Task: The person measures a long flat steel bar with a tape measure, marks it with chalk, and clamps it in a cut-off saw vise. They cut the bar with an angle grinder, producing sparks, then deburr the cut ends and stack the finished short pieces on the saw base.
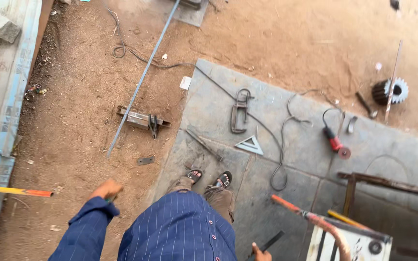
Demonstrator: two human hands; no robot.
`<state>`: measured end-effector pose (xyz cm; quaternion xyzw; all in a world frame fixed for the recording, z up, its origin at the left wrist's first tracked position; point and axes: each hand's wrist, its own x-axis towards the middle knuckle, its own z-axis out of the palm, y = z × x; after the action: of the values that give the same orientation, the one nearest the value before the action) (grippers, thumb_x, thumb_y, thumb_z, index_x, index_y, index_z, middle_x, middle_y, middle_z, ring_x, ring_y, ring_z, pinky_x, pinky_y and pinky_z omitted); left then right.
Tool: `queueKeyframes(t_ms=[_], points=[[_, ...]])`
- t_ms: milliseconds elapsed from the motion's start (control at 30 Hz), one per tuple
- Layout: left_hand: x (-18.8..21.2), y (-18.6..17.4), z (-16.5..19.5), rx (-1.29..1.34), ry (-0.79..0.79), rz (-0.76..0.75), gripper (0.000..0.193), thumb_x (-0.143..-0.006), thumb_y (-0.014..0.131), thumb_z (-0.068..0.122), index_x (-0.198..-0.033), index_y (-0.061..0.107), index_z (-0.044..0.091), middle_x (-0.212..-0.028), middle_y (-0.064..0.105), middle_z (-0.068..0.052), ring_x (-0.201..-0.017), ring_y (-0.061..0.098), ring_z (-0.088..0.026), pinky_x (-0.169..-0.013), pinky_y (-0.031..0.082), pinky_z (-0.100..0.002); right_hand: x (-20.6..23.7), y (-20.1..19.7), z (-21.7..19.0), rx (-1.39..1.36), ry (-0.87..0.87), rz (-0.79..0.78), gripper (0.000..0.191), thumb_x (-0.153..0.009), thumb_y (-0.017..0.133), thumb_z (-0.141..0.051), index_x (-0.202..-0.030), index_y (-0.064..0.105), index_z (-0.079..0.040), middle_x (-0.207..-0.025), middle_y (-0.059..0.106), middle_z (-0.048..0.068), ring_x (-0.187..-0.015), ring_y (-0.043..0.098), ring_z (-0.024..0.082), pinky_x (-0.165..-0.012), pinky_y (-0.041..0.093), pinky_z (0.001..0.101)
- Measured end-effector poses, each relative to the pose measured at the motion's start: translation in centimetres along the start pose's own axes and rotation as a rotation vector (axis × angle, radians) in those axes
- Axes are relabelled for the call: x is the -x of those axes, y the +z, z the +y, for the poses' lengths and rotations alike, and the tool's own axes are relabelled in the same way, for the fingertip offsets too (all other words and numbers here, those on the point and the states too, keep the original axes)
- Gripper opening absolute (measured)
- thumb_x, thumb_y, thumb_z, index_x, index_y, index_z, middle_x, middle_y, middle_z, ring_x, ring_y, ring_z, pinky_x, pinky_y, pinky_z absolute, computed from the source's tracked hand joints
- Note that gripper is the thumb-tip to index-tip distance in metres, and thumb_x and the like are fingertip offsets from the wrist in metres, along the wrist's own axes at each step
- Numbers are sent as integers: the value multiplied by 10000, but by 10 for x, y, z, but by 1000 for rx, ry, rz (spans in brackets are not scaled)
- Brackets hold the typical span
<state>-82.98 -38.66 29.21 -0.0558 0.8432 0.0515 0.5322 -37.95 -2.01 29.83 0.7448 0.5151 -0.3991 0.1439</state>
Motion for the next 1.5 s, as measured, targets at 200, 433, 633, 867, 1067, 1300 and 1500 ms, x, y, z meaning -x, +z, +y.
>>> queueKeyframes(t_ms=[200, 433, 633, 867, 1067, 1300, 1500], points=[[3, 7, 7, -56, -72, -27, 483, -781, 742, 410, -1071, 812, 30, -1132, 782, -183, -1102, 729, -347, -961, 553, -438, -11, -22, -81, 38, -117, -38, 547, -785, 816, -415, -821, 679, 113, -699, 680, 197, -604, 629, 265, -573, 539, 448], [1, 13, 129, 52, 77, 139, 574, -812, 762, 490, -1171, 785, 42, -1175, 734, -211, -1143, 695, -374, -980, 548, -460, -84, -77, -119, 126, -223, -55, 449, -807, 782, -373, -772, 671, 61, -653, 661, 150, -594, 582, 218, -556, 491, 411], [19, 24, 209, 306, 182, 157, 517, -822, 759, 483, -1063, 807, 29, -901, 827, -142, -890, 787, -290, -866, 590, -430, -142, -137, -156, 90, -611, -5, 376, -825, 753, -337, -730, 664, 16, -614, 644, 110, -585, 543, 177, -541, 450, 380], [12, 50, 194, -631, 403, 74, 330, -973, 538, 468, -1226, 746, 429, -1210, 752, -69, -1184, 687, -303, -1061, 548, -403, -197, -186, -369, -644, -585, -280, 247, -969, 751, -234, -968, 611, -31, -826, 524, 9, -725, 542, 105, -647, 504, 319], [-5, 44, 176, 288, -298, -129, 437, -872, 725, 409, -916, 837, -12, -876, 815, -195, -785, 774, -362, -762, 615, -486, -177, -180, -549, -966, -731, -644, 287, -955, 693, -125, -1167, 642, 60, -959, 677, 93, -835, 715, 232, -773, 638, 399], [-77, -21, 212, -35, 668, 228, 585, -606, 879, 514, -1005, 735, 111, -987, 679, -48, -952, 663, -170, -815, 617, -310, -263, -118, -727, 87, -1383, 103, 325, -844, 786, -150, -1127, 719, -4, -1015, 733, 183, -929, 726, 293, -802, 561, 394], [-258, -207, 396, 357, 81, 123, 430, -708, 797, 365, -1027, 778, 76, -987, 761, -86, -955, 716, -206, -856, 596, -341, -352, -47, -899, 495, -1090, 154, 324, -836, 770, -268, -1082, 764, -58, -1045, 752, 167, -975, 722, 338, -865, 555, 425]])
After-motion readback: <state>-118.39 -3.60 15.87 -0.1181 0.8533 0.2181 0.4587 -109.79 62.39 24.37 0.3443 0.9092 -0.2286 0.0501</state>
